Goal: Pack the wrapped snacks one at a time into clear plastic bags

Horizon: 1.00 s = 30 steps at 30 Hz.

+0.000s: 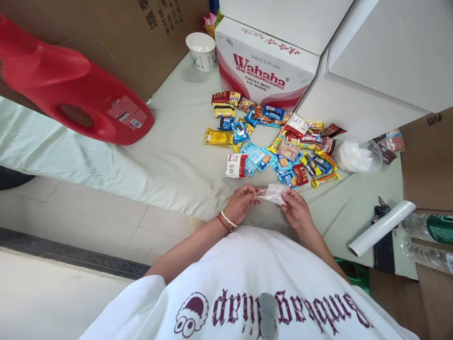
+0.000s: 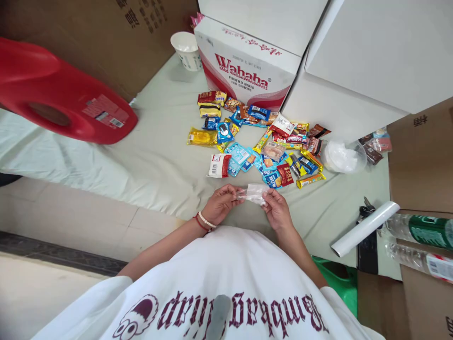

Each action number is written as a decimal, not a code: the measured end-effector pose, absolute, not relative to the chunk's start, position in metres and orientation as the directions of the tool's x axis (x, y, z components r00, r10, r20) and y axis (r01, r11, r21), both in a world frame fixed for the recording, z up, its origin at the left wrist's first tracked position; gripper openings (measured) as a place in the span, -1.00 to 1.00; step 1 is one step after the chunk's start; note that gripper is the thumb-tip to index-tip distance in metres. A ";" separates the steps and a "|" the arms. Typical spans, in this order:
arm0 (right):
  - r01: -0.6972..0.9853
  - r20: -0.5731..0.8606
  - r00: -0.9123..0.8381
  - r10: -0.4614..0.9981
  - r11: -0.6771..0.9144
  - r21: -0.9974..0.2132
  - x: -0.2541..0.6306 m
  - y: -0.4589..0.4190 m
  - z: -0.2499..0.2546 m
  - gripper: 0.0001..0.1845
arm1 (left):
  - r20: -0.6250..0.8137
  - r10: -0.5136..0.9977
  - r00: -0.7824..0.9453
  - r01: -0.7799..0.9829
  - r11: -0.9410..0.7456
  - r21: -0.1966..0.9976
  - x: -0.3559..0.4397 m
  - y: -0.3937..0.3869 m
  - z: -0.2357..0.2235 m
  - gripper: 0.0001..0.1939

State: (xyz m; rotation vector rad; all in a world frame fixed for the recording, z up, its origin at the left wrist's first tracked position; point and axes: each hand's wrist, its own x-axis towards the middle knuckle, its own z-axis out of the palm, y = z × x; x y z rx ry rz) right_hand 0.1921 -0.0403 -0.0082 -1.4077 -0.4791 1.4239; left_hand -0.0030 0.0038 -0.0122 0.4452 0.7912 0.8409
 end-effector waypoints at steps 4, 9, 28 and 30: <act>-0.416 -0.496 0.175 0.851 -0.392 -0.820 0.205 -0.043 -0.006 -0.60 | -0.445 0.774 0.451 -0.543 0.634 0.551 -0.006 0.007 -0.011 -0.67; -0.297 -0.382 0.180 0.907 -0.320 -0.900 0.213 -0.044 0.005 -0.66 | -0.464 0.797 0.387 -0.551 0.603 0.577 -0.006 0.010 -0.021 -0.68; 0.108 -0.357 0.011 0.934 -0.356 -0.928 0.183 -0.062 0.004 -0.68 | -0.458 0.877 0.149 -0.427 0.474 0.770 0.002 0.004 -0.015 -0.76; 0.095 -0.444 -0.087 0.892 -0.436 -0.895 0.186 -0.068 -0.001 -0.63 | -0.467 0.873 0.142 -0.373 0.484 0.791 0.003 0.003 -0.015 -0.72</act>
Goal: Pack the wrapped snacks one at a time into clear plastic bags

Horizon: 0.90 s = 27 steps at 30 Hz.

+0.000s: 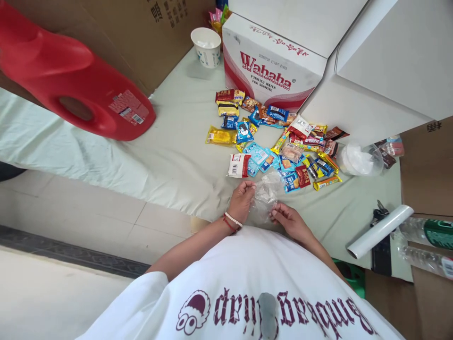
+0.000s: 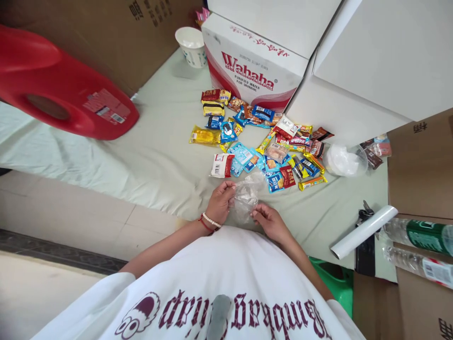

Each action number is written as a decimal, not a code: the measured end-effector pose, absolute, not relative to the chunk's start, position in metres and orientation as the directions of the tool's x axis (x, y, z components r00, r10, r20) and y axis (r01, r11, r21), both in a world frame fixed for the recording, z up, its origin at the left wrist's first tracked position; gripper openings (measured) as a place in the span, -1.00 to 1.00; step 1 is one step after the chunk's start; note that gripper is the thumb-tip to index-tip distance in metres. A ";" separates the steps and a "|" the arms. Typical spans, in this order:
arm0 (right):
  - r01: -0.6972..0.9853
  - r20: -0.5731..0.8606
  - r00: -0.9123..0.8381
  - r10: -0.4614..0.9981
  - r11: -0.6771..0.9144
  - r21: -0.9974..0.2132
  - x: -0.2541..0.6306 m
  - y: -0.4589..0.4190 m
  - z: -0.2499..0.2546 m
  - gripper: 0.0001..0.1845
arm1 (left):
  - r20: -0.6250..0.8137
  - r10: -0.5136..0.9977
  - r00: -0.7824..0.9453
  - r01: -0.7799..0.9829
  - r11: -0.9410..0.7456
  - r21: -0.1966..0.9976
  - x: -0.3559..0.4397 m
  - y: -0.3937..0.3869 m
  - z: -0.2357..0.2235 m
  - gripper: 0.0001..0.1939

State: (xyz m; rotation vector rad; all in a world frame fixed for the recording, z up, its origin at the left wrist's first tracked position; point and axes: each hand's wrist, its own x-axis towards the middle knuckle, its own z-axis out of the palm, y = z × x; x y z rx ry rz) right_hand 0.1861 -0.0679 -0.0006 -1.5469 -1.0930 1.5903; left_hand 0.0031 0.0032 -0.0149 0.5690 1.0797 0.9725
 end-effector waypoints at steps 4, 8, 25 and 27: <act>-0.027 -0.412 0.157 0.897 -0.413 -0.910 0.193 -0.063 -0.003 -0.54 | -0.372 0.919 0.131 -0.297 0.395 0.870 0.003 0.000 -0.017 -0.56; -0.230 -0.478 0.211 0.853 -0.432 -0.872 0.190 -0.041 0.003 -0.38 | -0.398 0.878 0.265 -0.368 0.473 0.800 0.002 -0.006 -0.013 -0.50; 0.332 -0.108 0.197 0.974 -0.170 -0.928 0.158 -0.028 0.004 -0.57 | -0.261 0.954 0.149 -0.285 0.294 0.912 -0.002 -0.008 -0.016 -0.44; 0.330 -0.149 0.154 0.977 -0.193 -0.924 0.152 -0.022 -0.004 -0.60 | -0.225 0.959 0.175 -0.258 0.265 0.929 -0.001 -0.009 -0.016 -0.44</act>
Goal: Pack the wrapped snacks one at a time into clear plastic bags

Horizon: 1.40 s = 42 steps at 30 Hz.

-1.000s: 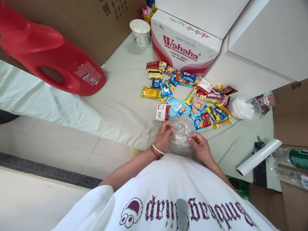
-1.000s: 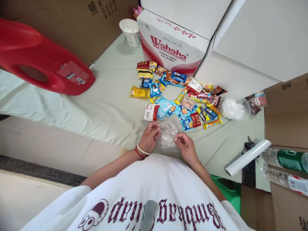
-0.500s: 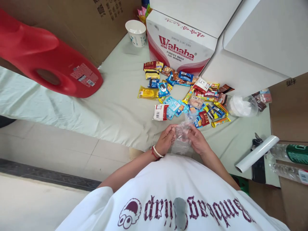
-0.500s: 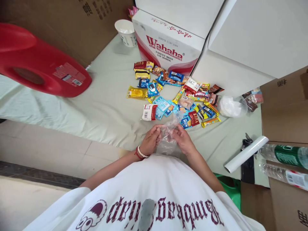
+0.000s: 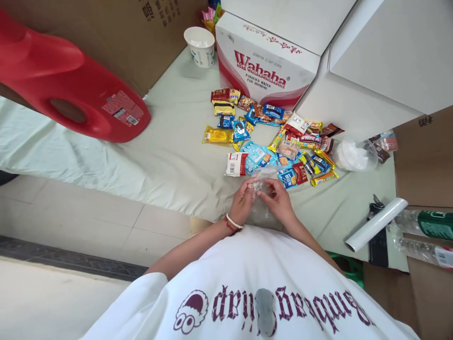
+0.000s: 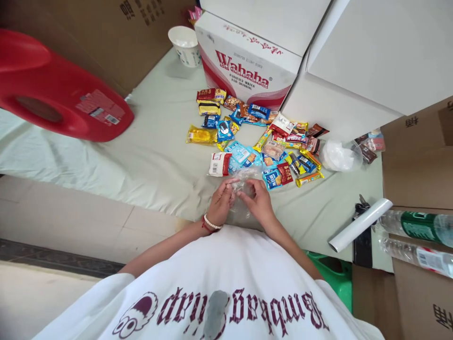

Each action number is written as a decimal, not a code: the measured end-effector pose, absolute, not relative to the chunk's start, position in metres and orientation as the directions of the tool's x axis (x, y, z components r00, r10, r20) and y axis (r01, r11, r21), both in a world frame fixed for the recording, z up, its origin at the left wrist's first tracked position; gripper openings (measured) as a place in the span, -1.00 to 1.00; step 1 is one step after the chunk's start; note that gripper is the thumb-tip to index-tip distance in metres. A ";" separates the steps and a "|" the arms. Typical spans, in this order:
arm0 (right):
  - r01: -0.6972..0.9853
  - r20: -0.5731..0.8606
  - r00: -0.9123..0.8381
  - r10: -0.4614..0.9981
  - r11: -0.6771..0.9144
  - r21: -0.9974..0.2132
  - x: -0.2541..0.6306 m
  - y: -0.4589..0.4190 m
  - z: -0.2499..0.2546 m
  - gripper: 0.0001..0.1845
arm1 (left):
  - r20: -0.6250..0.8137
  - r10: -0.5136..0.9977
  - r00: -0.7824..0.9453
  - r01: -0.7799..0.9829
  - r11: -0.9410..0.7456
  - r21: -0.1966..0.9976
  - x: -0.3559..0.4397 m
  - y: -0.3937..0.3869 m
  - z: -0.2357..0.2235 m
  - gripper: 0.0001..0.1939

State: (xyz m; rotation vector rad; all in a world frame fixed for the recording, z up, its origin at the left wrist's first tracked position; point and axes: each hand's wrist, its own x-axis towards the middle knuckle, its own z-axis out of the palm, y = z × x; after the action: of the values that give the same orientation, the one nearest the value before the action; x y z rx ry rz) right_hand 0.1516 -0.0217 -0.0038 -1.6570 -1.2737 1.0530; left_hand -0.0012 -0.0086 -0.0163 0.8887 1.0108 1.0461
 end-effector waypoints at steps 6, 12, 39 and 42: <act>0.137 -0.255 0.274 0.927 -0.300 -0.944 0.173 -0.019 -0.012 -0.68 | -0.297 0.955 0.026 -0.392 0.283 0.875 -0.011 0.002 -0.020 -0.51; 0.016 -0.338 -0.169 0.926 -0.341 -0.940 0.155 -0.031 0.009 -0.34 | -0.292 0.942 0.164 -0.450 0.335 0.828 0.000 -0.004 -0.017 -0.49; -0.355 -0.421 0.117 0.900 -0.358 -0.864 0.192 -0.032 0.001 -0.52 | -0.033 0.944 0.327 0.519 -0.150 0.842 0.003 0.046 -0.010 -0.68; -0.429 -0.365 0.223 0.904 -0.245 -0.869 0.203 -0.043 0.001 -0.62 | -0.085 0.976 0.202 0.417 -0.007 0.909 0.002 0.050 -0.025 -0.77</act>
State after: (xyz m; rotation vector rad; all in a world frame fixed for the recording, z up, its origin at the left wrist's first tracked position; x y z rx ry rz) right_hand 0.2027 -0.0432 0.0011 -1.2491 -0.5225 1.3644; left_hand 0.0024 0.0498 -0.0254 1.5770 1.3582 0.7816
